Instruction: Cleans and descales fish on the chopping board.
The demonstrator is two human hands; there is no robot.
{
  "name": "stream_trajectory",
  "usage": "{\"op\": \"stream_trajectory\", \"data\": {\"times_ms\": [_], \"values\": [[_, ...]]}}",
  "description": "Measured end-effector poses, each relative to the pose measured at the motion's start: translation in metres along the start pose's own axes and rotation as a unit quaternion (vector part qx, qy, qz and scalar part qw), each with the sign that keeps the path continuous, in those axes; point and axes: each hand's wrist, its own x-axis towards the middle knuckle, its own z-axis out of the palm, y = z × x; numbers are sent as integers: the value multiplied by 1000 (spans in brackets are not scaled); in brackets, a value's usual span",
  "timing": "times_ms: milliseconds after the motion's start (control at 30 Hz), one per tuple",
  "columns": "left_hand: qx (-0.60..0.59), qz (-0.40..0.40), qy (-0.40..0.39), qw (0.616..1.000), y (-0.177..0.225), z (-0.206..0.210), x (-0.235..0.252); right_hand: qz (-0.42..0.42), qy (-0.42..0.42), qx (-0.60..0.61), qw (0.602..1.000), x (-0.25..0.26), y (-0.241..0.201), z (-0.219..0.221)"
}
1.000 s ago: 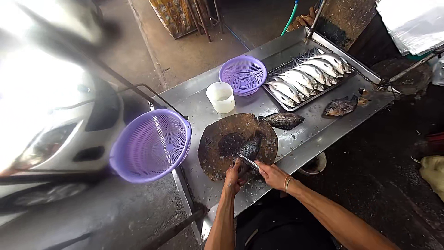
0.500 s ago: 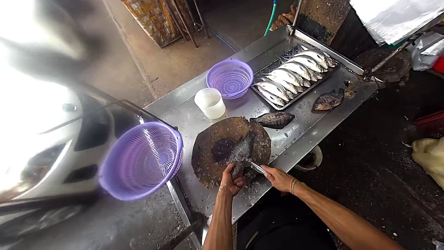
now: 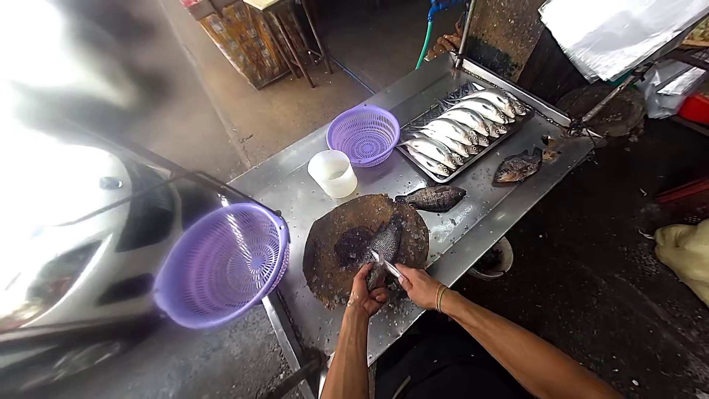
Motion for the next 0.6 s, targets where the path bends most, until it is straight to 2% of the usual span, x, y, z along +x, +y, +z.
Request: {"op": "stream_trajectory", "data": {"times_ms": [67, 133, 200, 300, 367, 433, 533, 600], "values": [[11, -6, 9, 1000, -2, -4, -5, -22, -65, -8, 998, -4, 9, -19], [42, 3, 32, 999, -4, 3, -3, 7, -37, -2, 999, 7, 19, -30], [85, 16, 50, 995, -7, 6, 0, -14, 13, 18, 1000, -2, 15, -3], [137, 33, 86, 986, -6, 0, -3, -44, -47, -3, 998, -11, 19, -19], [169, 57, 112, 978, -8, 5, -1, -17, -15, 16, 1000, 1, 26, -28], [201, 83, 132, 967, -10, 9, 4, -33, 21, 37, 999, -4, 18, -6], [225, 121, 143, 956, -9, -3, 0, -76, -40, -26, 996, -17, 16, -21], [223, 139, 138, 955, -16, -5, 2, -49, -29, -42, 998, -12, 15, -28]]}}
